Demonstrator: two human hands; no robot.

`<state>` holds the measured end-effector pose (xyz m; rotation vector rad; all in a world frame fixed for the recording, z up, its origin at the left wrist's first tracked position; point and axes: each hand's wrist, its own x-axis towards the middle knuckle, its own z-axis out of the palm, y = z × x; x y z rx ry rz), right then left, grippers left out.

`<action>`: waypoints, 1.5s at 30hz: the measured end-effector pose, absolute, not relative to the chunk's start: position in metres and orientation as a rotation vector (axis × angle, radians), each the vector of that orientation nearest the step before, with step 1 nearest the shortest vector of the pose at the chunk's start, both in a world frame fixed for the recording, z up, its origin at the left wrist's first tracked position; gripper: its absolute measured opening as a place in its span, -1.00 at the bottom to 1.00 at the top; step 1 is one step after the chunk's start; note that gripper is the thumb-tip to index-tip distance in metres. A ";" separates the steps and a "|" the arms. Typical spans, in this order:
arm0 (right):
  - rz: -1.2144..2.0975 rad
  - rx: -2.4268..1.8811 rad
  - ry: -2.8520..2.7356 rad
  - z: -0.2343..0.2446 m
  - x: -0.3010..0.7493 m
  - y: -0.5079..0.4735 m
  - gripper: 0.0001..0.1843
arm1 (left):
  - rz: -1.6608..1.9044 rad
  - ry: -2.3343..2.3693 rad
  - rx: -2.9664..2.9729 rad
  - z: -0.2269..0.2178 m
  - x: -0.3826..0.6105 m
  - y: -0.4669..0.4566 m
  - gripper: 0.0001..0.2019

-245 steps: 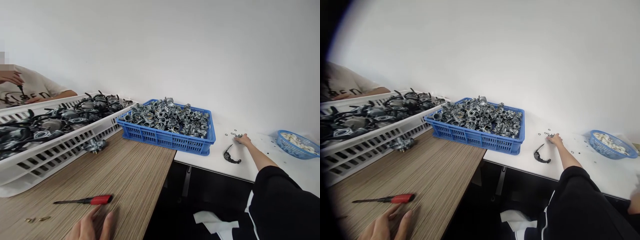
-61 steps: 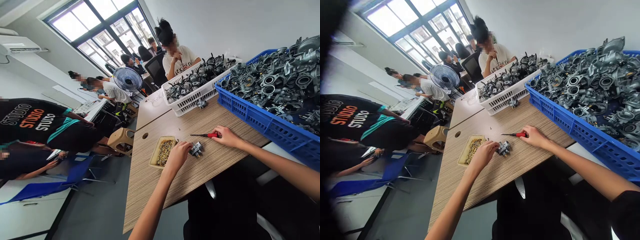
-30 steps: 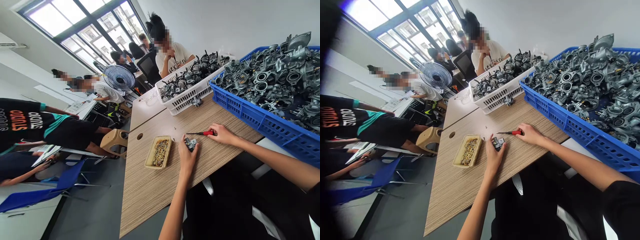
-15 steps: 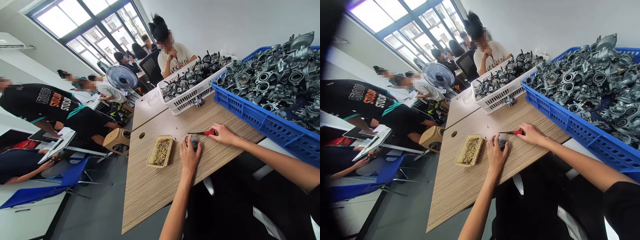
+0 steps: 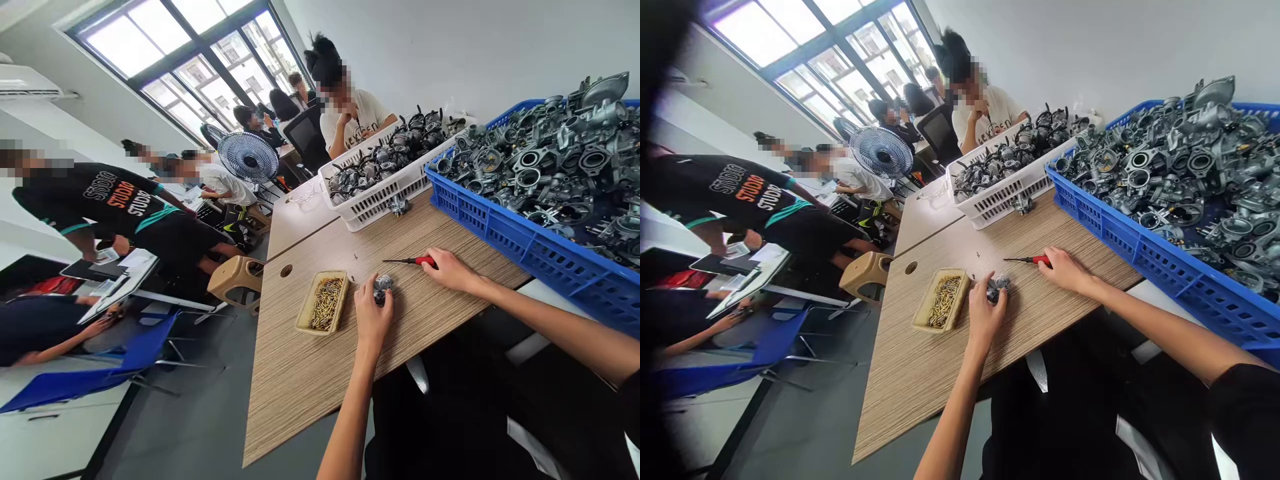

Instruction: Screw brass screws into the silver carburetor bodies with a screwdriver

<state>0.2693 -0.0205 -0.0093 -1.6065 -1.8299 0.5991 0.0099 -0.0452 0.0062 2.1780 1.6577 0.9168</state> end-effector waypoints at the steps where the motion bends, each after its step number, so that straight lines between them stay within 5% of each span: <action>1: 0.646 -1.637 -1.797 -0.004 0.270 -0.020 -0.86 | 0.927 1.681 2.160 0.004 0.009 -0.045 -0.58; 11: 0.758 -1.387 -1.820 0.083 0.289 -0.033 -0.64 | 1.188 1.542 1.985 -0.018 0.002 -0.050 -0.62; 16: 0.802 -1.268 -1.980 0.111 0.284 -0.052 -0.71 | 1.205 1.551 1.982 -0.015 0.002 -0.052 -0.67; 39: 0.712 -1.169 -2.116 0.114 0.266 -0.067 -0.76 | 1.205 1.554 1.927 -0.015 0.001 -0.052 -0.67; 45: 0.644 -1.184 -2.174 0.117 0.260 -0.076 -0.79 | 1.089 1.562 1.753 -0.015 -0.005 -0.045 -0.51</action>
